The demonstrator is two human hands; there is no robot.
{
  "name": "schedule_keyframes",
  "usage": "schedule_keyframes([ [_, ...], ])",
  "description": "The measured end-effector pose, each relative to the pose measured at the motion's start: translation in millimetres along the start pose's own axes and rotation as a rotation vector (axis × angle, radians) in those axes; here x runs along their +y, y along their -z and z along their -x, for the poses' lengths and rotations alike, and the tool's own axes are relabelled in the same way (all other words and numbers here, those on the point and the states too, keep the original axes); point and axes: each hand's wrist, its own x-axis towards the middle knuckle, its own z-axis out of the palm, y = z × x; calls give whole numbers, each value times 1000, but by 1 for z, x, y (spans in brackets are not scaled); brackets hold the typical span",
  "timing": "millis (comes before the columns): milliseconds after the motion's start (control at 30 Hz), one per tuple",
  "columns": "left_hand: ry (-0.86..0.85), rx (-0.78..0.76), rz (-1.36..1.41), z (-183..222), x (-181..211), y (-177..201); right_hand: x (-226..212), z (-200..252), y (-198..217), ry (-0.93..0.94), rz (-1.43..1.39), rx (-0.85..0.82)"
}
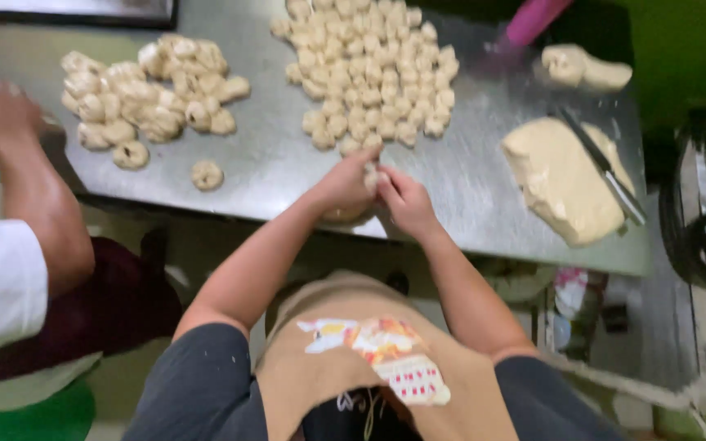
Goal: Portioning and rolling dough into small balls on a metal table in a bakery.
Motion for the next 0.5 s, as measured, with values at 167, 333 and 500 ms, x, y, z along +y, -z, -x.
schedule_keyframes([
  [167, 347, -48, 64, 8, -18, -25, 0, -7, -5, 390, 55, 223],
  [333, 365, -42, -437, -21, -11, -80, -17, -23, 38, 25, 314, -196],
  [500, 590, -76, -724, -43, -6, -75, 27, 4, 78, 262, -6, -768],
])
